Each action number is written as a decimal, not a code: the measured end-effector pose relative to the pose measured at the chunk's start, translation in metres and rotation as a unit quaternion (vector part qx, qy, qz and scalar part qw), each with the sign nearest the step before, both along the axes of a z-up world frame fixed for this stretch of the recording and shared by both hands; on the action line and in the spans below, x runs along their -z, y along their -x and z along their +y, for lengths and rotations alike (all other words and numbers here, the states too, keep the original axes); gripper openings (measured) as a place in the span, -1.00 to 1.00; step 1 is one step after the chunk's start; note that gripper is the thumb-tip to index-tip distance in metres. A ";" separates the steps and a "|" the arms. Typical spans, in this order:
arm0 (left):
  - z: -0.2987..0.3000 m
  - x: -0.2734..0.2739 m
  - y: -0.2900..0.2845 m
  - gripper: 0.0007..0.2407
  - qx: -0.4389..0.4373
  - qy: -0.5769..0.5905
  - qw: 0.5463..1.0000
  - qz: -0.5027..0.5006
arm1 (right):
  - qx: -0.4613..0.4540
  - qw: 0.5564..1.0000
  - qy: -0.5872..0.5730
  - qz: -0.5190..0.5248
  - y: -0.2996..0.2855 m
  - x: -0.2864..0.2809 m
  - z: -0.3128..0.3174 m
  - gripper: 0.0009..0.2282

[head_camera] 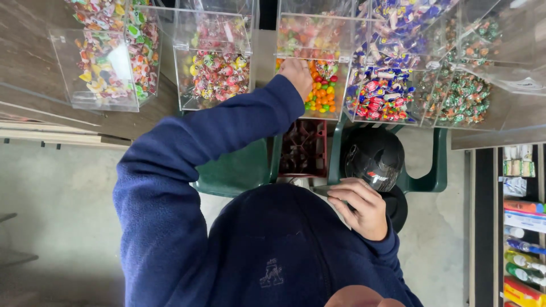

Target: Picking and unwrapping various types of candies from display bins.

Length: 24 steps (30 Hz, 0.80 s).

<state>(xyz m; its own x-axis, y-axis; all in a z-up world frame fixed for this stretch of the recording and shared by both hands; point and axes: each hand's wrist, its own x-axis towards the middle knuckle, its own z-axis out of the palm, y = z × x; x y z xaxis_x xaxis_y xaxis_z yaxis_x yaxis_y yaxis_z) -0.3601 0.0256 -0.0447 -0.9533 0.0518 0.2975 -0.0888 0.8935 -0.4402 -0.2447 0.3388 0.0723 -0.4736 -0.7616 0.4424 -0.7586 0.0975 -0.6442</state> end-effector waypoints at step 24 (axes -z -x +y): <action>0.017 -0.120 -0.112 -0.93 0.203 -0.118 0.959 0.160 | 0.074 0.987 0.127 -0.070 0.020 0.016 -0.011 -0.85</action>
<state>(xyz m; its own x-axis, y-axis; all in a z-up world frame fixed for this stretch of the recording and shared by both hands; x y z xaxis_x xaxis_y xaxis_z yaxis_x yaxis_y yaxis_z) -0.2485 0.0423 0.0750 -0.7268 0.2939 0.6208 0.1899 0.9546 -0.2295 -0.2642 0.3281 0.0563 -0.6418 -0.5517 0.5326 -0.6499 0.0227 -0.7597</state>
